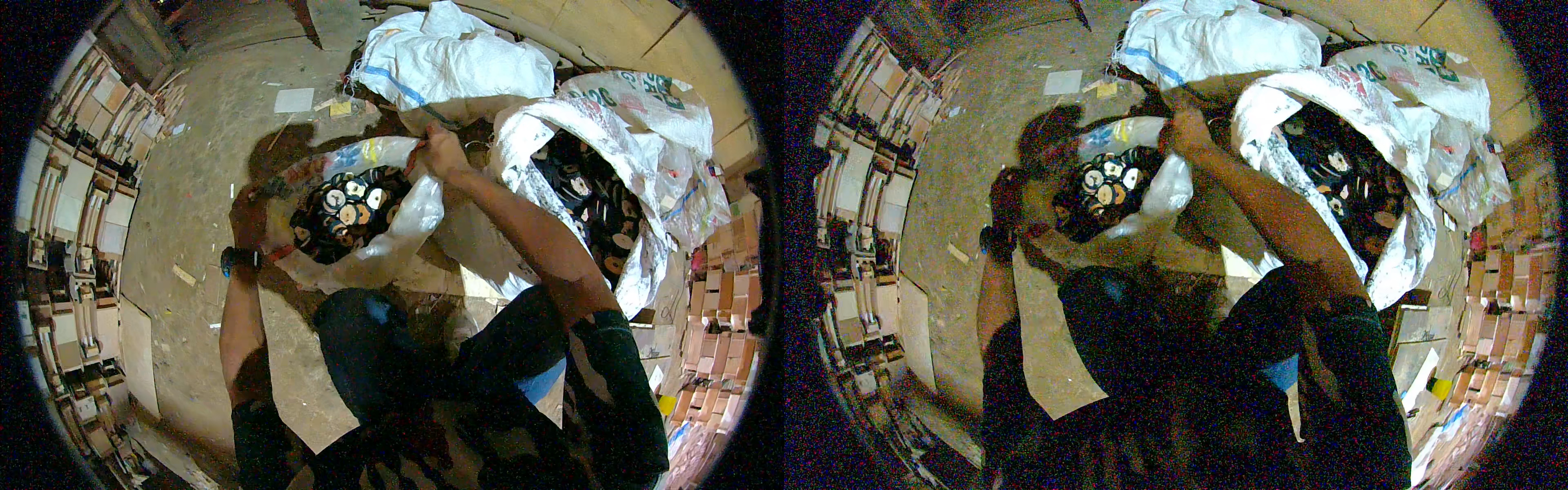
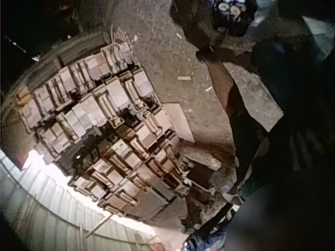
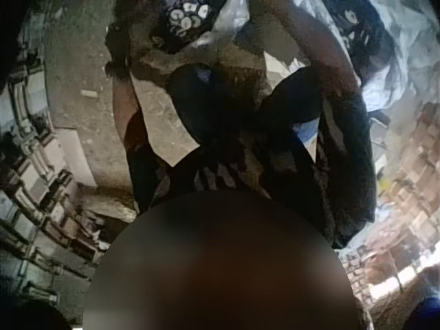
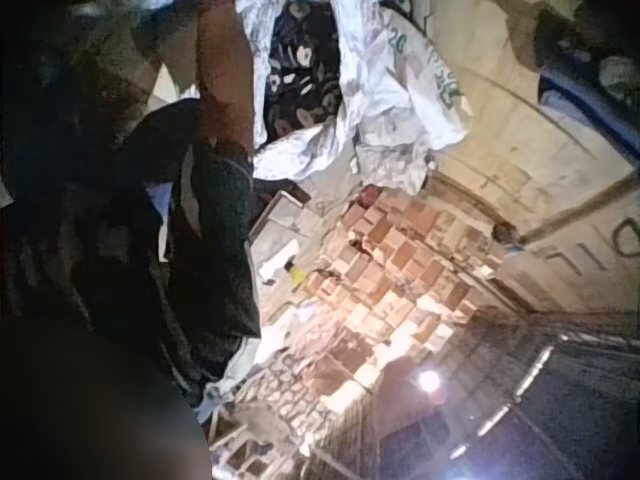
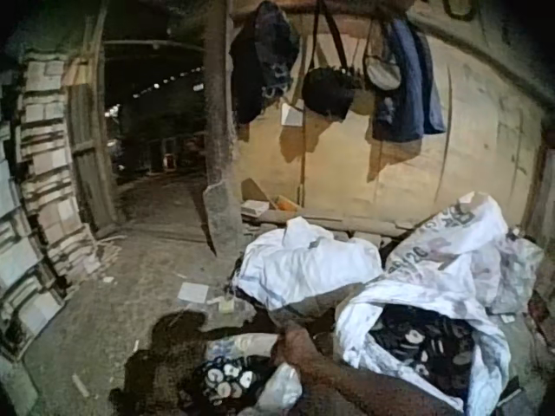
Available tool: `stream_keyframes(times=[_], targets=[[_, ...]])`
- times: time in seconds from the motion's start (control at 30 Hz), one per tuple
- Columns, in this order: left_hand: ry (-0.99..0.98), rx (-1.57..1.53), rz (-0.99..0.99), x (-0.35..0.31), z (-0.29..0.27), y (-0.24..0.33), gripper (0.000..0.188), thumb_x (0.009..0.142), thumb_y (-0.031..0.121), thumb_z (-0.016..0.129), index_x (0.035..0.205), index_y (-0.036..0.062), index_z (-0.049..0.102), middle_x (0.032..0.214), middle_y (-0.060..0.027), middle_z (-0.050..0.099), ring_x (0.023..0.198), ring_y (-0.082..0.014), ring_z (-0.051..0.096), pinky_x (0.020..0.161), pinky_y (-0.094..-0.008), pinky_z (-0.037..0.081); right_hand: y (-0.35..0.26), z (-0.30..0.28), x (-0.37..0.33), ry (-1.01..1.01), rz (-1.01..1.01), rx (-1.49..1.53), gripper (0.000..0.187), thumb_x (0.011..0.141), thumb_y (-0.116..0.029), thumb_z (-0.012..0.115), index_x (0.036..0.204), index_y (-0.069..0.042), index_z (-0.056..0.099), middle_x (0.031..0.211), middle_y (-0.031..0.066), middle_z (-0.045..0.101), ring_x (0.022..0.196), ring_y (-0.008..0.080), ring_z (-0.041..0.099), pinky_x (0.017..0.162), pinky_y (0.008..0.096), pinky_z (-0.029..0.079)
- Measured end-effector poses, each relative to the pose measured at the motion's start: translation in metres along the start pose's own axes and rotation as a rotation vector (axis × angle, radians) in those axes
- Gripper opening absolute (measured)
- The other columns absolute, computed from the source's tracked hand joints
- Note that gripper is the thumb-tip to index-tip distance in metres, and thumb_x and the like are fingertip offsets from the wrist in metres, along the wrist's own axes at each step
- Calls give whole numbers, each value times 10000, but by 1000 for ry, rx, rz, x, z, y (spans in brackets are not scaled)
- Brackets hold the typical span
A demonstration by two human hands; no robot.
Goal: The person crouches by a large white sack and repeatedly reaches in to pick up small cylindrical items, transferring them into a smaller sack on the floor. The person continues this transfer throughout the clip.
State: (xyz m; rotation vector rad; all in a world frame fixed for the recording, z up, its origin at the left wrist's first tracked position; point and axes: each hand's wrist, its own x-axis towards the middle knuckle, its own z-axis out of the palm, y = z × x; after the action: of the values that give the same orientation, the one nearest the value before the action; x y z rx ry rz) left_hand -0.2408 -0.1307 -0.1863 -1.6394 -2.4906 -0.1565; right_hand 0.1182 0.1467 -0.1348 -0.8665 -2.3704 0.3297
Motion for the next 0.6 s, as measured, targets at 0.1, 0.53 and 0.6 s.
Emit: stream_keyframes(times=[0.1,0.53,0.6], targets=[[-41,18,194,-12,13,-8,307,930,288,599,1186,120,629,1144,-139,646,905,-332,656,785,-424,552,-24,-20,-2,-516,-112,-209,190,753,-199,653,815,-24,698,824,233,674,794,356,685,715,471,542],[311,-635,532,18,-178,276,264,883,206,670,1105,64,667,1068,-153,669,921,-306,656,810,-418,521,-26,-286,-77,-269,67,-206,252,837,-152,637,1051,-20,652,892,206,673,823,394,661,757,468,533],[-8,-1086,300,10,-201,335,268,858,185,685,1091,54,670,1017,-150,669,879,-312,652,788,-412,520,20,-298,-93,-417,263,-587,415,832,-180,639,1230,-75,585,967,218,676,926,401,654,813,483,535]])
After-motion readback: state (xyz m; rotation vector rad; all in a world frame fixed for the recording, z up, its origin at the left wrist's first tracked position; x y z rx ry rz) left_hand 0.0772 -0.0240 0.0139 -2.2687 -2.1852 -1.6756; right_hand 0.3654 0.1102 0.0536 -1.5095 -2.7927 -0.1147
